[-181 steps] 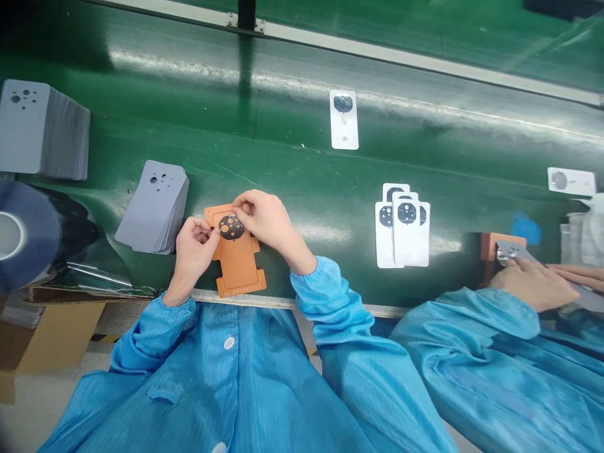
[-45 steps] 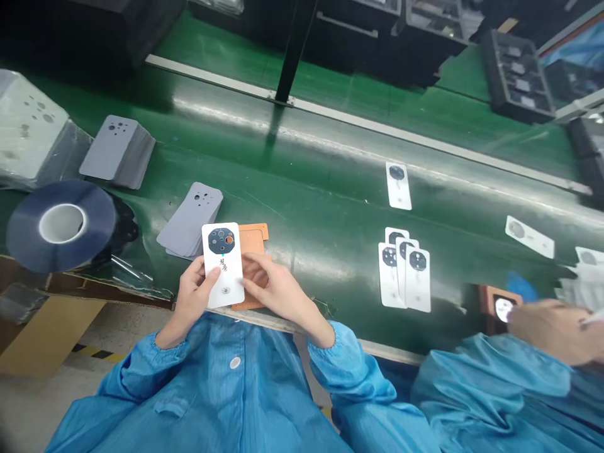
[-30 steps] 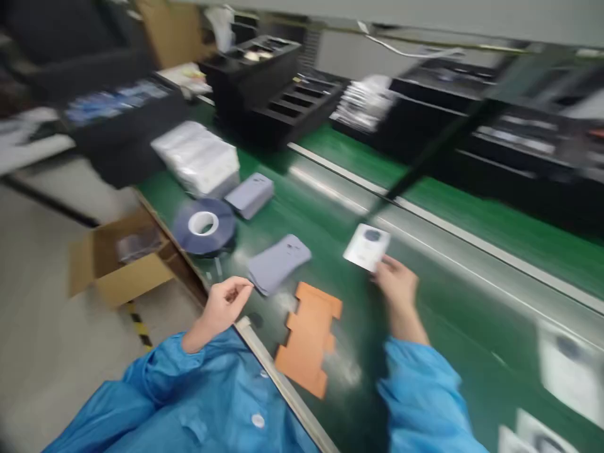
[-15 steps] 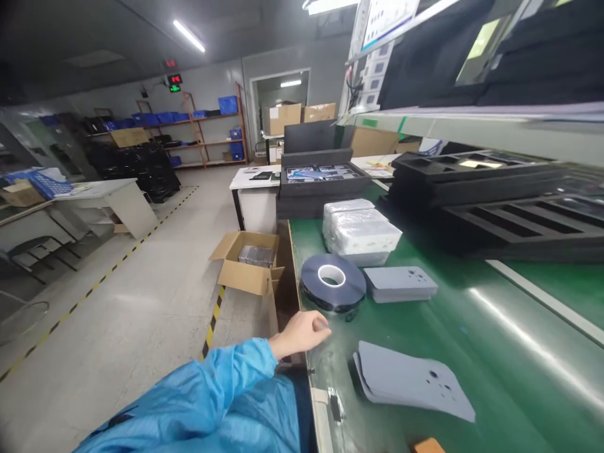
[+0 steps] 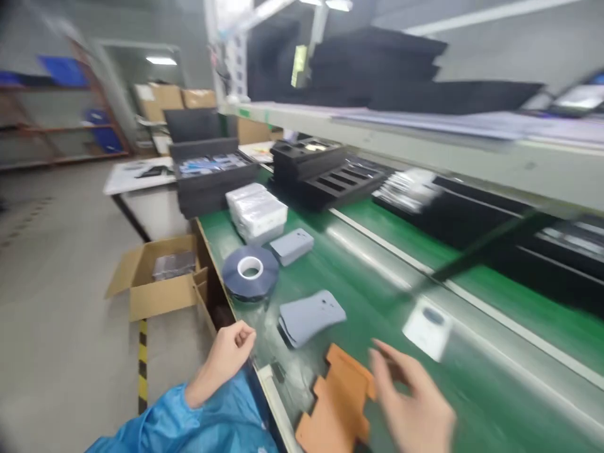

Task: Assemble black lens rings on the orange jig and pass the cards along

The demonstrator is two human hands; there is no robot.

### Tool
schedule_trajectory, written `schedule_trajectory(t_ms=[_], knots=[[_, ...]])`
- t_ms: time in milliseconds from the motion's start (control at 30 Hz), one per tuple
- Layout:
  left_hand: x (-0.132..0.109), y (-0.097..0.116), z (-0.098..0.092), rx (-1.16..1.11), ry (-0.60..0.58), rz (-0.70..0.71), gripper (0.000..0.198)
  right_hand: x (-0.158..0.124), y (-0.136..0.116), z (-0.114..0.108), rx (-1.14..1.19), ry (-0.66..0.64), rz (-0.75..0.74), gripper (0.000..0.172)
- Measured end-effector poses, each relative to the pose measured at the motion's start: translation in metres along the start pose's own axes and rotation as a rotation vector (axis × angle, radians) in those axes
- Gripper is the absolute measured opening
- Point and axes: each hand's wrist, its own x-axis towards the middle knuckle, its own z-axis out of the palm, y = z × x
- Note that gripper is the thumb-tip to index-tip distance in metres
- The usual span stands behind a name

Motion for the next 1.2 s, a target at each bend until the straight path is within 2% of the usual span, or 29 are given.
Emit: schedule_trajectory(t_ms=[67,133,233,333,400,467,567,600,733,800,900,1000,1100,1200], knots=[[-0.001,-0.004,-0.002,0.049,-0.058,0.07,0.018,-0.032,-0.011,0.03,0.033,-0.092,-0.067,0.031],[0.001,-0.007,-0.005,0.068,-0.134,0.139,0.019,-0.061,-0.027,0.061,0.077,-0.193,-0.066,0.029],[0.005,-0.011,-0.01,0.059,-0.239,0.243,0.02,-0.092,-0.053,0.1,0.133,-0.299,0.088,0.028],[0.009,-0.012,-0.016,0.047,-0.331,0.357,0.018,-0.102,-0.067,0.131,0.251,-0.339,0.29,0.04],[0.009,-0.01,-0.02,0.056,-0.411,0.425,0.019,-0.1,-0.066,0.149,0.314,-0.332,0.39,0.043],[0.01,-0.008,-0.023,0.067,-0.506,0.493,0.021,-0.095,-0.058,0.163,0.3,-0.298,0.427,0.04],[0.017,-0.008,-0.023,-0.006,-0.581,0.557,0.017,-0.089,-0.044,0.175,0.273,-0.288,0.453,0.034],[0.022,-0.009,-0.021,-0.053,-0.549,0.55,0.016,-0.088,-0.04,0.177,0.297,-0.295,0.465,0.034],[0.05,-0.02,-0.005,-0.142,-0.256,0.475,0.018,-0.089,-0.033,0.183,0.474,-0.311,0.481,0.035],[0.062,-0.026,0.004,-0.139,-0.221,0.494,0.024,-0.091,-0.031,0.187,0.548,-0.306,0.474,0.034],[0.071,-0.032,0.013,-0.133,-0.244,0.532,0.024,-0.092,-0.029,0.193,0.618,-0.285,0.454,0.032],[0.073,-0.037,0.014,-0.152,-0.287,0.509,0.024,-0.092,-0.028,0.197,0.667,-0.272,0.443,0.029],[0.077,-0.042,0.011,-0.203,-0.354,0.398,0.026,-0.092,-0.028,0.201,0.722,-0.271,0.449,0.026],[0.083,-0.045,0.008,-0.312,-0.421,0.229,0.03,-0.092,-0.028,0.206,0.788,-0.258,0.481,0.025]])
